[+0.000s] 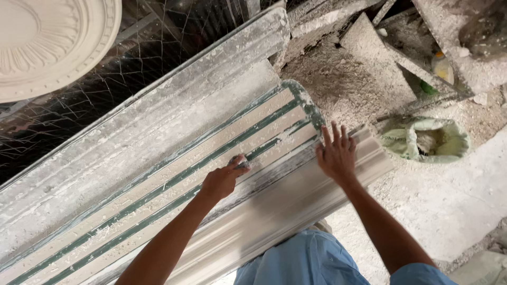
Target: The person sands a long white decorative moulding with a sanding block, moving along its length and edges. The person then uses a small metal tool to scrape or clean the end of the moulding.
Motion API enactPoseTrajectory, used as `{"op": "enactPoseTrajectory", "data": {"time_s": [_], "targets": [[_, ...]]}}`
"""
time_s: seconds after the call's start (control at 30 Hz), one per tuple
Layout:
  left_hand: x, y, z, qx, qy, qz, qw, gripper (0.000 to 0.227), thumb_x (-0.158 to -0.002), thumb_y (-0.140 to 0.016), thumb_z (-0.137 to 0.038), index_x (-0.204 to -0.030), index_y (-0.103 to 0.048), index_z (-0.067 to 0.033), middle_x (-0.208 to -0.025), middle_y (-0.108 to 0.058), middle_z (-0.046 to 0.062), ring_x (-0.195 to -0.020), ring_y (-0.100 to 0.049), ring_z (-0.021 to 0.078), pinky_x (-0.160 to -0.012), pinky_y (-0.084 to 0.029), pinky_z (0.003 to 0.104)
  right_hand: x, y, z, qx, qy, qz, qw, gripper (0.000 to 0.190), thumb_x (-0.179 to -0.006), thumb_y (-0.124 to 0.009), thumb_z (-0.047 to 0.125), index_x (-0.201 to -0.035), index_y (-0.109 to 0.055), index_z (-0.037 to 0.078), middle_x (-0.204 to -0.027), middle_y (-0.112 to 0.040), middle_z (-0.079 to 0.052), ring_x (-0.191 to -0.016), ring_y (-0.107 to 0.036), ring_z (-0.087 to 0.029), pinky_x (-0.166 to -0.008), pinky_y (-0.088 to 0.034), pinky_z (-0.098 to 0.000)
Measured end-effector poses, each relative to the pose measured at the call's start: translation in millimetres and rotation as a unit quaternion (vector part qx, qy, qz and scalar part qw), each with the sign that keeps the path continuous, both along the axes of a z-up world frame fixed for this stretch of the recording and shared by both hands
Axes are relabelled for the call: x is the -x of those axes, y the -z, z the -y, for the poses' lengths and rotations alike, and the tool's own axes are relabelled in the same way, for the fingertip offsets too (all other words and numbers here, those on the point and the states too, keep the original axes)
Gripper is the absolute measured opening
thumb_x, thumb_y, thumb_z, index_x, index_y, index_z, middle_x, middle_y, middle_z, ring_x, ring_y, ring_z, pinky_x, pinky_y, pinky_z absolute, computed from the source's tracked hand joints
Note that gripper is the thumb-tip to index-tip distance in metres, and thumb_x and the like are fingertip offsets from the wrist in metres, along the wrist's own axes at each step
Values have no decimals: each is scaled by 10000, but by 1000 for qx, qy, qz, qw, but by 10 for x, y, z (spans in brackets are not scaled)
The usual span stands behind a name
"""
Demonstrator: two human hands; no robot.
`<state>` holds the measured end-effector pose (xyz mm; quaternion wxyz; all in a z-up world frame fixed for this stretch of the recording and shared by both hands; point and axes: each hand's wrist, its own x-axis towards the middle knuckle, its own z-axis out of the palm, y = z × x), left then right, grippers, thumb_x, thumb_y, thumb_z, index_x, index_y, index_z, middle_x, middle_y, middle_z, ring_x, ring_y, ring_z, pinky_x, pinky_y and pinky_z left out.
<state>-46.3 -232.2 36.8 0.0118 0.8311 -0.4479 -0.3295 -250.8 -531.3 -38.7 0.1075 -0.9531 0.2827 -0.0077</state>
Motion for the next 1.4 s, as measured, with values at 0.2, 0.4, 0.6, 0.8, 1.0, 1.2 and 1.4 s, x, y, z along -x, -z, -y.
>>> {"op": "enactPoseTrajectory", "data": {"time_s": [0.2, 0.4, 0.6, 0.8, 1.0, 1.2, 1.4], "targets": [[101, 284, 1396, 162, 48, 20, 985, 533, -922, -580, -53, -1340, -658, -375, -1654, -346, 3, -1012, -740, 260, -772, -610, 388, 17, -20, 114, 30, -15, -9, 999, 727, -1020, -314, 575, -1627, -219, 185, -1698, -231, -103, -1538, -253, -358, -1208, -166, -607], [249, 442, 2277, 175, 55, 28, 983, 502, -945, -544, -29, -1323, -668, -336, -1637, -388, 6, -975, -746, 260, -764, -616, 418, -3, -54, 507, 11, 10, -12, 1000, 668, -1026, -349, 532, -1628, -260, 259, -1675, -290, -130, -1538, -278, -335, -1218, -202, -580], [-23, 4, 695, 51, -21, -19, 998, 704, -864, -553, 40, -1385, -593, -431, -1672, -288, -108, -870, -756, 205, -664, -638, 341, -31, 105, 571, 27, 3, 11, 1000, 658, -1043, -310, 502, -1628, -257, 207, -1661, -306, -187, -1527, -284, -364, -1208, -185, -602], [-78, -72, 408, -40, 2, -6, 999, 680, -919, -518, 7, -1420, -549, -452, -1698, -222, -93, -794, -763, 230, -690, -644, 366, -6, 72, 386, 18, 2, -13, 1000, 669, -1038, -309, 504, -1625, -257, 189, -1648, -318, -175, -1534, -283, -354, -1207, -190, -605], [-105, 28, 902, 18, 65, 22, 997, 679, -909, -505, 13, -1435, -573, -412, -1679, -254, -14, -838, -746, 253, -722, -616, 372, 84, -29, 174, 20, 0, -13, 1000, 683, -1023, -311, 507, -1625, -243, 191, -1646, -316, -191, -1531, -273, -359, -1207, -191, -595], [-40, 15, 552, -20, 17, -10, 1000, 678, -949, -429, 34, -1419, -539, -442, -1701, -222, -95, -866, -750, 200, -666, -644, 341, -44, 51, 177, 31, -4, 8, 999, 703, -1029, -303, 532, -1632, -201, 184, -1649, -290, -230, -1522, -238, -398, -1220, -147, -596], [13, 425, 1657, 234, 82, 80, 966, 620, -865, -541, 9, -1338, -676, -369, -1629, -364, 11, -1003, -735, 308, -746, -622, 393, 20, 245, 178, 8, 26, 8, 1000, 735, -1038, -295, 563, -1632, -200, 140, -1647, -304, -207, -1535, -257, -350, -1240, -147, -574]]}}
